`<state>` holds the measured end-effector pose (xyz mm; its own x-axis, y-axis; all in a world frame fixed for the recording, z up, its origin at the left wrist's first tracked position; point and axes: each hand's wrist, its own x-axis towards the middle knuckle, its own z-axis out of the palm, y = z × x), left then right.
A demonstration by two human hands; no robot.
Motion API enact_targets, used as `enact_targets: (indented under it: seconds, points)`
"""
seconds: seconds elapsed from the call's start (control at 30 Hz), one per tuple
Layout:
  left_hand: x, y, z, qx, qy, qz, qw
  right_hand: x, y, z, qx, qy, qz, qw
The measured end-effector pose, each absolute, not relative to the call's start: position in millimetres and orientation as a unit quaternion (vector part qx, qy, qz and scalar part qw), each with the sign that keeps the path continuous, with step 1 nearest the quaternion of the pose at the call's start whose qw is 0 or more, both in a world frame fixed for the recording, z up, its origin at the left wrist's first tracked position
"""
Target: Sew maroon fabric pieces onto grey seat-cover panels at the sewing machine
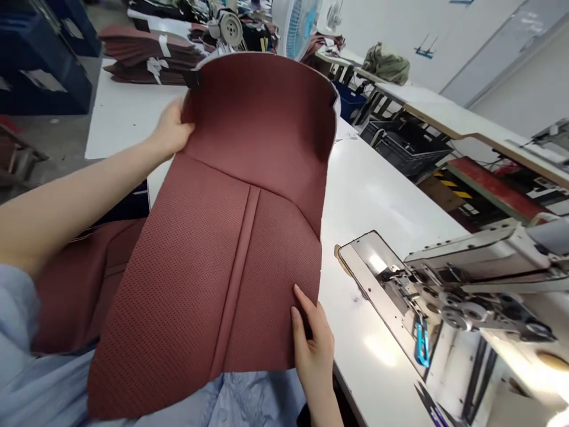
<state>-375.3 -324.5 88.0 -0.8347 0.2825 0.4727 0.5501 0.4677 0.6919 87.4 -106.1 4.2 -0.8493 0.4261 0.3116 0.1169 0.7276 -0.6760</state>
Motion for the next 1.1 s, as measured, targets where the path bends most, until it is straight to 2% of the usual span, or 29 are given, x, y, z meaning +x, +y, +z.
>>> enact_targets:
  seconds: [0.1, 0.17, 0.23, 0.3, 0.4, 0.43, 0.57, 0.67, 0.8, 0.93, 1.1]
  points:
    - [-384, -292, 50, -0.270, -0.853, -0.430, 0.118, 96, -116, -12, -0.165, -0.931, 0.273, 0.179]
    - [-386, -256, 28, -0.272, -0.874, -0.397, 0.056, 103, -122, -17, -0.167, -0.953, 0.215, 0.135]
    - [-381, -221, 18, -0.269, -0.892, -0.363, 0.002, 111, -123, -16, -0.164, -0.968, 0.166, 0.098]
    - [-366, -196, 21, -0.285, -0.902, -0.323, 0.025, 117, -119, -8, -0.163, -0.975, 0.132, 0.077]
    - [-326, -185, 30, -0.400, -0.882, -0.210, 0.131, 116, -105, 13, -0.159, -0.979, 0.091, 0.083]
    - [-312, -186, 30, -0.453, -0.864, -0.174, 0.134, 110, -99, 22, -0.154, -0.981, 0.081, 0.091]
    - [-267, -195, 7, -0.563, -0.822, -0.081, 0.032, 45, -78, 54, -0.097, -0.984, 0.072, 0.130]
    - [-260, -197, -13, -0.579, -0.813, -0.068, 0.001, -31, -63, 55, -0.019, -0.989, 0.074, 0.128]
    - [-268, -199, -19, -0.583, -0.809, -0.071, -0.001, -100, -46, 25, 0.014, -0.996, 0.048, 0.069]
    - [-275, -205, -17, -0.582, -0.808, -0.094, -0.001, -101, -33, 0, -0.025, -0.998, 0.035, 0.037]
    - [-289, -220, -21, -0.538, -0.837, -0.105, 0.000, -82, -24, -4, -0.080, -0.996, 0.031, 0.031]
